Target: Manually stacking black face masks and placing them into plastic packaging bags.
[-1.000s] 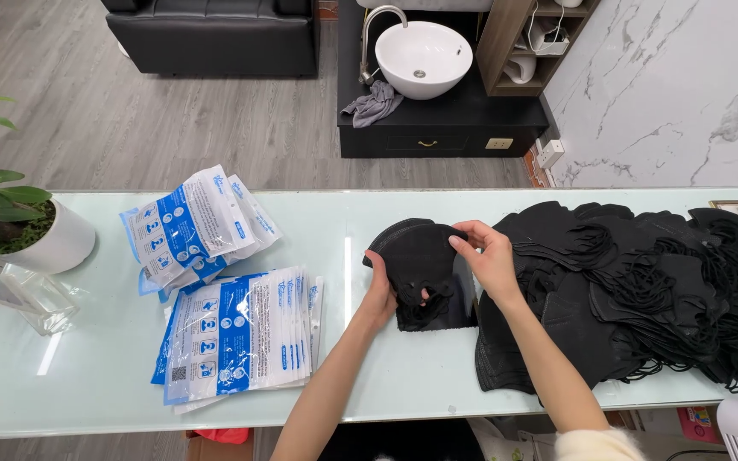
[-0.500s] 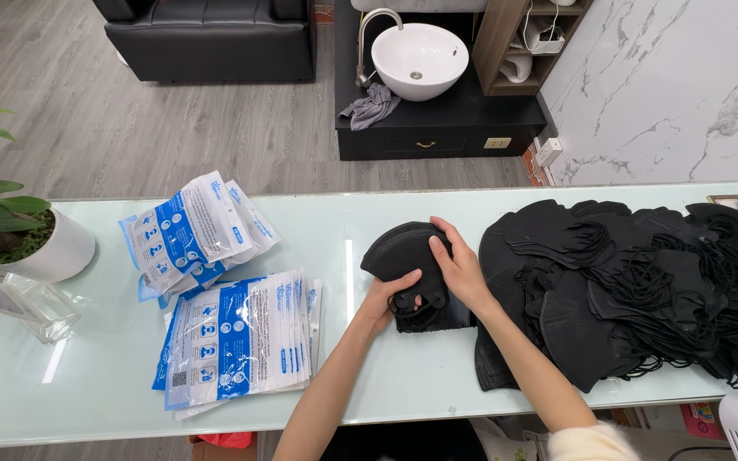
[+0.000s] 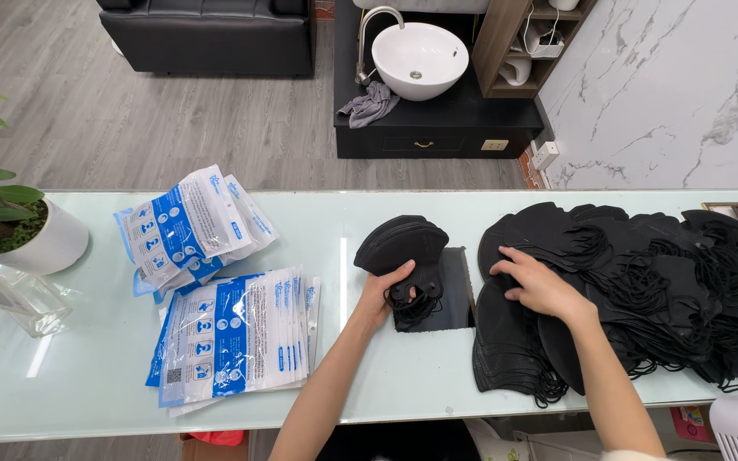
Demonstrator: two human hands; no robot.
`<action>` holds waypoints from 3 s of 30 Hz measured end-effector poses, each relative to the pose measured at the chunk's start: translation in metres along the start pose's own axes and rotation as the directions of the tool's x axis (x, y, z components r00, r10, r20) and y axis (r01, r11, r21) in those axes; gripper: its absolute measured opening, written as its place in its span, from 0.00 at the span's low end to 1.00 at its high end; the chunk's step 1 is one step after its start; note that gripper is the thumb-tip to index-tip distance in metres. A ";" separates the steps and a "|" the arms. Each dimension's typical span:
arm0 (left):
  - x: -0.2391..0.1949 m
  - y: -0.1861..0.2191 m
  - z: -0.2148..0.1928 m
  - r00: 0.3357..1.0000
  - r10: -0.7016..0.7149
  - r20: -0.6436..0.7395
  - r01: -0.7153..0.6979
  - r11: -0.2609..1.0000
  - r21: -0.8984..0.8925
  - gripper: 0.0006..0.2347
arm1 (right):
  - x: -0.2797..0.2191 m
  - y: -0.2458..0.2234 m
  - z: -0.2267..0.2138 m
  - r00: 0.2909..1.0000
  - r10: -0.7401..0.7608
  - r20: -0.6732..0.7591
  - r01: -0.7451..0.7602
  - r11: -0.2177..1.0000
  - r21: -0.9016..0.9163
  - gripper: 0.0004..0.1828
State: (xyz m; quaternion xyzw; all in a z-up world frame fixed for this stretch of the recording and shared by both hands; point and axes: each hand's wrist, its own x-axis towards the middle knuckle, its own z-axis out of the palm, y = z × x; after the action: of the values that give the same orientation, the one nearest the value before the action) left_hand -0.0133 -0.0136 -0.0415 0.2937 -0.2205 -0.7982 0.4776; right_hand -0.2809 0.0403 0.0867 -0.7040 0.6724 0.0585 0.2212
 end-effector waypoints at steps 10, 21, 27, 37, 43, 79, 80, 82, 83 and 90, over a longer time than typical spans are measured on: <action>0.004 -0.004 -0.006 0.999 -0.016 -0.030 0.016 1.000 -0.018 0.34 | 0.029 0.043 0.057 0.984 -0.087 -0.156 0.042 0.963 -0.266 0.15; 0.000 0.002 -0.001 1.000 0.001 -0.013 -0.001 1.000 -0.029 0.33 | -0.028 -0.009 0.004 0.976 -0.067 -0.209 0.081 0.995 0.059 0.06; 0.004 -0.001 -0.005 1.000 0.006 0.005 -0.006 1.000 -0.018 0.33 | -0.051 -0.027 -0.017 0.945 -0.091 -0.313 0.161 0.965 0.205 0.04; -0.006 -0.002 0.003 1.000 0.020 -0.003 -0.020 0.994 0.107 0.34 | -0.036 -0.024 -0.006 0.736 0.064 -0.674 0.398 0.765 0.507 0.09; -0.015 0.008 0.010 0.997 -0.028 -0.071 0.046 0.964 0.262 0.39 | 0.022 -0.060 0.027 0.791 0.125 -0.598 0.479 0.481 0.734 0.13; -0.021 0.036 0.015 0.858 0.512 0.045 -0.504 0.820 0.269 0.30 | 0.083 -0.066 0.044 0.840 -0.226 -0.494 0.525 0.568 0.633 0.13; -0.028 0.043 0.020 0.826 0.562 0.049 -0.522 0.730 0.441 0.27 | 0.086 -0.069 0.048 0.858 -0.199 -0.474 0.491 0.593 0.639 0.15; -0.033 0.046 0.022 0.788 0.613 0.058 -0.519 0.610 0.599 0.25 | 0.088 -0.075 0.056 0.873 -0.179 -0.454 0.460 0.614 0.642 0.17; -0.030 0.042 0.019 0.807 0.585 0.079 -0.495 0.597 0.631 0.25 | 0.088 -0.078 0.060 0.859 -0.219 -0.463 0.484 0.645 0.592 0.18; -0.005 0.014 -0.011 0.767 0.585 0.263 -0.535 0.357 0.765 0.31 | 0.119 -0.047 0.117 0.733 -0.336 -0.592 0.504 0.852 0.140 0.47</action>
State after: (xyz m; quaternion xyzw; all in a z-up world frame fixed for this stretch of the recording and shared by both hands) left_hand 0.0049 -0.0161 -0.0387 0.4053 -0.6303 -0.3867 0.5376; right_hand -0.1990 -0.0237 -0.0520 -0.7848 0.5288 -0.2965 0.1284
